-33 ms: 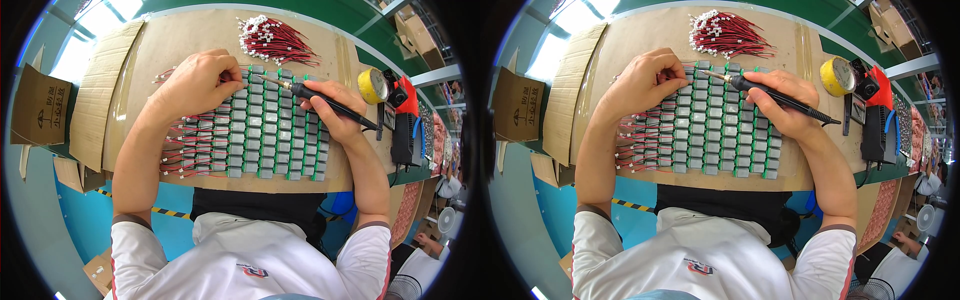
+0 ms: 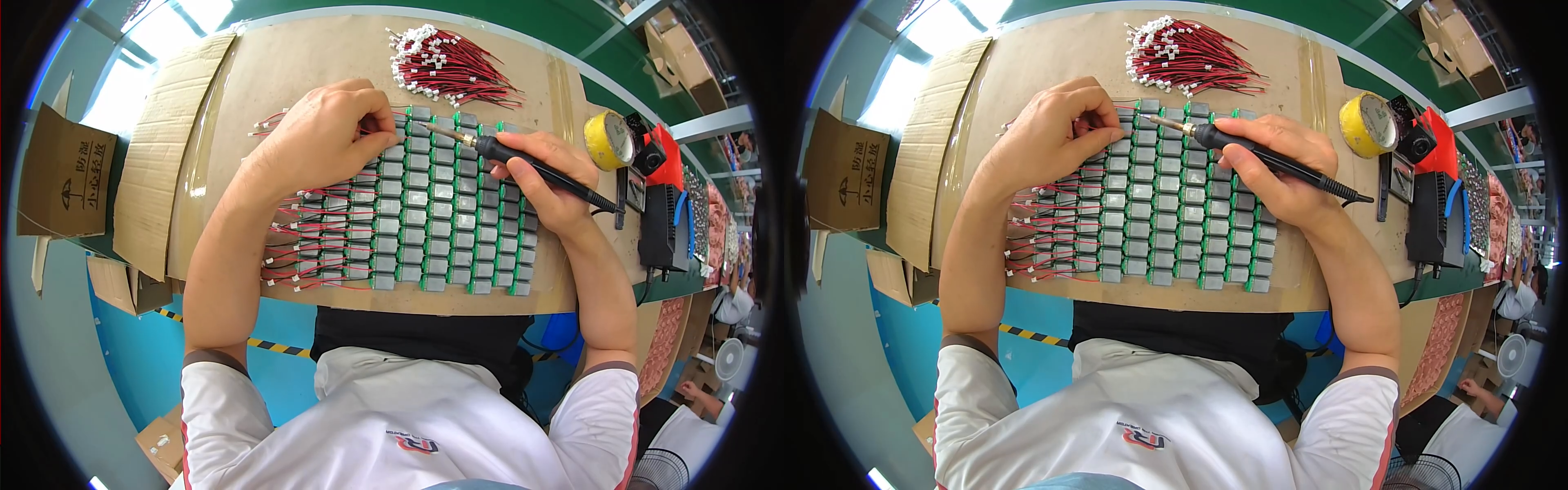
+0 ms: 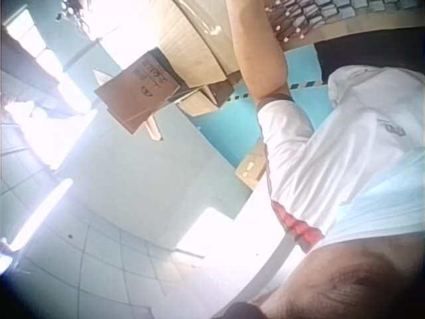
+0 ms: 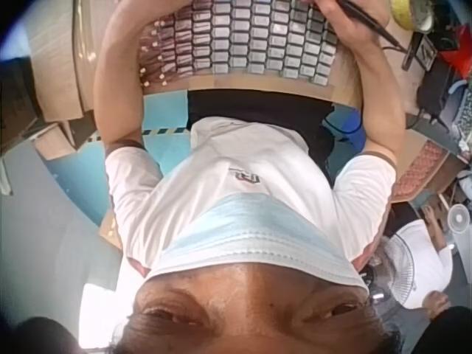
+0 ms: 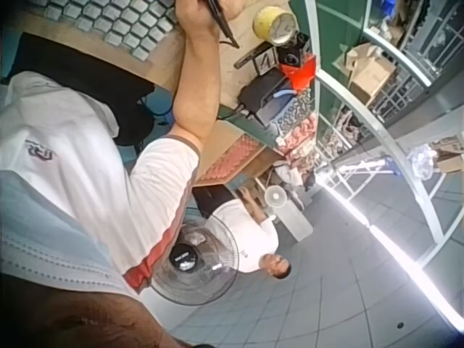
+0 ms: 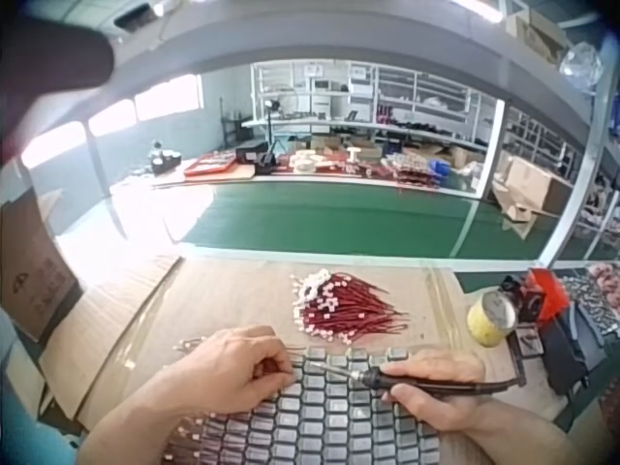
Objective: The person solders wire leads onto electronic components arranged on the table using a soldering iron.
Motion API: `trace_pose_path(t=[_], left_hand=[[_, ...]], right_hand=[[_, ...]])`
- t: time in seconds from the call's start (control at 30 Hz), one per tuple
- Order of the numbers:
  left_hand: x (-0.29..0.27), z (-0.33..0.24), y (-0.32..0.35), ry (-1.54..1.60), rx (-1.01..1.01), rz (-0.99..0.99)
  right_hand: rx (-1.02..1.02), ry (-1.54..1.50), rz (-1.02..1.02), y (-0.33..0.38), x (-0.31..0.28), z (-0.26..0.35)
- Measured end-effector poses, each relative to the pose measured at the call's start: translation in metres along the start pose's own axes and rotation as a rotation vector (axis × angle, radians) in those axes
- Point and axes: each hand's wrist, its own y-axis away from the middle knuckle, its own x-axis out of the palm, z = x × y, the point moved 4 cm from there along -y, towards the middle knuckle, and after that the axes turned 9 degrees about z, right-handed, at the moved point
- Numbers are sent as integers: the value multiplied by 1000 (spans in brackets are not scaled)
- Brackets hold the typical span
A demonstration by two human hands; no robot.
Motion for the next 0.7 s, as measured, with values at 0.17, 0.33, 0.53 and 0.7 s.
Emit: trace_pose_path(t=[0.17,0.33,0.53,0.7], left_hand=[[2,-3,0,-33,-23,-41],[3,-1,0,-68,-34,-66],[4,0,-1,-70,-40,-67],[3,-1,-1,-73,-55,-60]], right_hand=[[-3,-8,17,1,1,-2],[-20,17,14,2,2,-5],[-24,29,18,1,3,-5],[-18,43,21,1,4,-5]])
